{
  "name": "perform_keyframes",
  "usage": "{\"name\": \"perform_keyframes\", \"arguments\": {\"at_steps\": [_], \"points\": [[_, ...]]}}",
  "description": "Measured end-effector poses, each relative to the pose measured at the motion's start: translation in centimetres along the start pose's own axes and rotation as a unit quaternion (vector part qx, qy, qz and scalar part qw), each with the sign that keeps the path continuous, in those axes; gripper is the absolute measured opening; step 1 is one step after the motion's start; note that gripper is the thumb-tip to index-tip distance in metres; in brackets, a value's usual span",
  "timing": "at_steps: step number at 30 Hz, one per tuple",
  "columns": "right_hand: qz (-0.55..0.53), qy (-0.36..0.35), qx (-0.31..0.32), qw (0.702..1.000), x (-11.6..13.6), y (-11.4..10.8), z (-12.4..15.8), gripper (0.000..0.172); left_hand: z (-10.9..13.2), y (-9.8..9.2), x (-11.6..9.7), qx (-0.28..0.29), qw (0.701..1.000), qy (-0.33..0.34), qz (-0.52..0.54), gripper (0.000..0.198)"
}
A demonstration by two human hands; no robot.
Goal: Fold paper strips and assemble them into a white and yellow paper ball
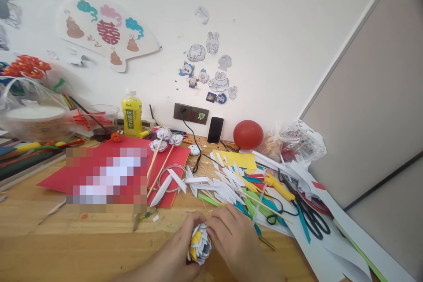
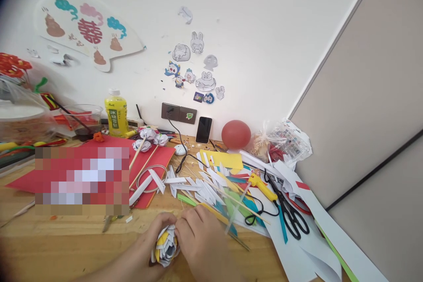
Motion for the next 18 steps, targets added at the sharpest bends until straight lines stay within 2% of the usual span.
{"name": "perform_keyframes", "arguments": {"at_steps": [6,12,18], "points": [[-0.011,0.011,0.036,0.999,-0.12,0.69,0.31,0.018,-0.07,-0.16,-0.40,0.012,1.000,0.011,-0.012,0.042],[0.021,-0.004,-0.028,0.999,-0.25,0.76,0.67,0.015,-0.06,-0.48,-0.73,0.020,1.000,-0.018,-0.012,0.043],[0.025,-0.014,-0.001,1.000,-0.24,1.07,0.67,0.014,0.13,-0.39,-0.59,0.012,1.000,-0.010,-0.020,0.041]]}}
Point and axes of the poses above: each hand's wrist, its own z-axis away from the middle knuckle, its own y-axis out of the palm, x = y × z, the point moved 4 cm from there along -z, towards the middle knuckle, and after that the axes turned 6 degrees about z, right-handed, at the moved point
